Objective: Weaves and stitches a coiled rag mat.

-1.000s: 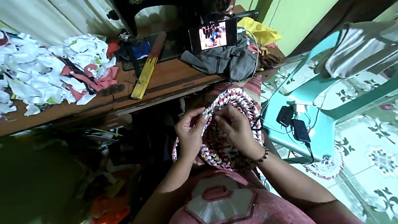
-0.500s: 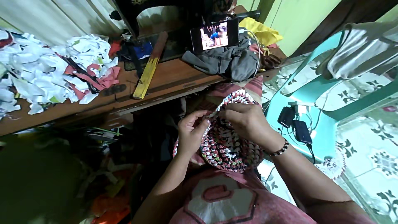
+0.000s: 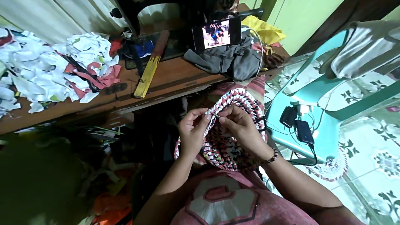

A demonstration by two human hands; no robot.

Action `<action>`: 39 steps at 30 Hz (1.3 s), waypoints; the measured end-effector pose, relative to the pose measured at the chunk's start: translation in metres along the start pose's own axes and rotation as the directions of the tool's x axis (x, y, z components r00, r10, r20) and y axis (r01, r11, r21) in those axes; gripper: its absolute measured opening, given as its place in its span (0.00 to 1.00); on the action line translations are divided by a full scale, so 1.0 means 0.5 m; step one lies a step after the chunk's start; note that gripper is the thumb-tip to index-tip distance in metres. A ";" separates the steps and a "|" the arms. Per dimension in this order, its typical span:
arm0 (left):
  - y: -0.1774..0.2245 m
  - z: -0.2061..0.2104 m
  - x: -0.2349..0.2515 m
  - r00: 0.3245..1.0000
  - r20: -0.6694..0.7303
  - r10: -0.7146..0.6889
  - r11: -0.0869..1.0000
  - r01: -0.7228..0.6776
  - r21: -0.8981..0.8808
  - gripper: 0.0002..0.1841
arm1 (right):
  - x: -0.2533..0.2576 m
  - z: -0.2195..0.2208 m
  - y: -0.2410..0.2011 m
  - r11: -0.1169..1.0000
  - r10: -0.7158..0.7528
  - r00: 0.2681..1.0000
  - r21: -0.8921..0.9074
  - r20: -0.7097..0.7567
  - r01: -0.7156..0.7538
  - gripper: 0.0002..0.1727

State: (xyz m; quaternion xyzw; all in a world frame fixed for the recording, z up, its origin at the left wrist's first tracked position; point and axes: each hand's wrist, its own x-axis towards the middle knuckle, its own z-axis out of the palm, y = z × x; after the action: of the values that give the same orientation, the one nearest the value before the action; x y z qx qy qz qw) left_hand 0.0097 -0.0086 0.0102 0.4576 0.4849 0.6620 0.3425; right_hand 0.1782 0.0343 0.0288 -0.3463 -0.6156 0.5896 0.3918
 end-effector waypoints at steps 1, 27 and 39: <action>0.003 -0.005 0.004 0.998 0.008 -0.054 0.998 0.055 -0.027 0.08 | 0.000 -0.006 -0.002 0.992 -0.057 0.998 -0.109 0.002 0.057 0.05; 0.038 -0.005 0.007 0.971 0.059 -0.233 0.934 0.240 -0.266 0.07 | -0.001 -0.007 -0.005 0.712 -0.467 0.880 -0.554 0.085 0.431 0.08; 0.029 0.003 0.000 0.995 0.059 -0.081 0.991 0.087 -0.105 0.07 | -0.001 0.003 -0.029 0.887 -0.252 0.968 -0.395 0.022 0.240 0.05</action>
State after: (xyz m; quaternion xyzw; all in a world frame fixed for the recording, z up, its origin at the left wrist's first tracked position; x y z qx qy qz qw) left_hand 0.0107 -0.0125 0.0243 0.4357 0.4578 0.6593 0.4073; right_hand 0.1774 0.0322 0.0430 -0.3463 -0.7543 0.3941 0.3947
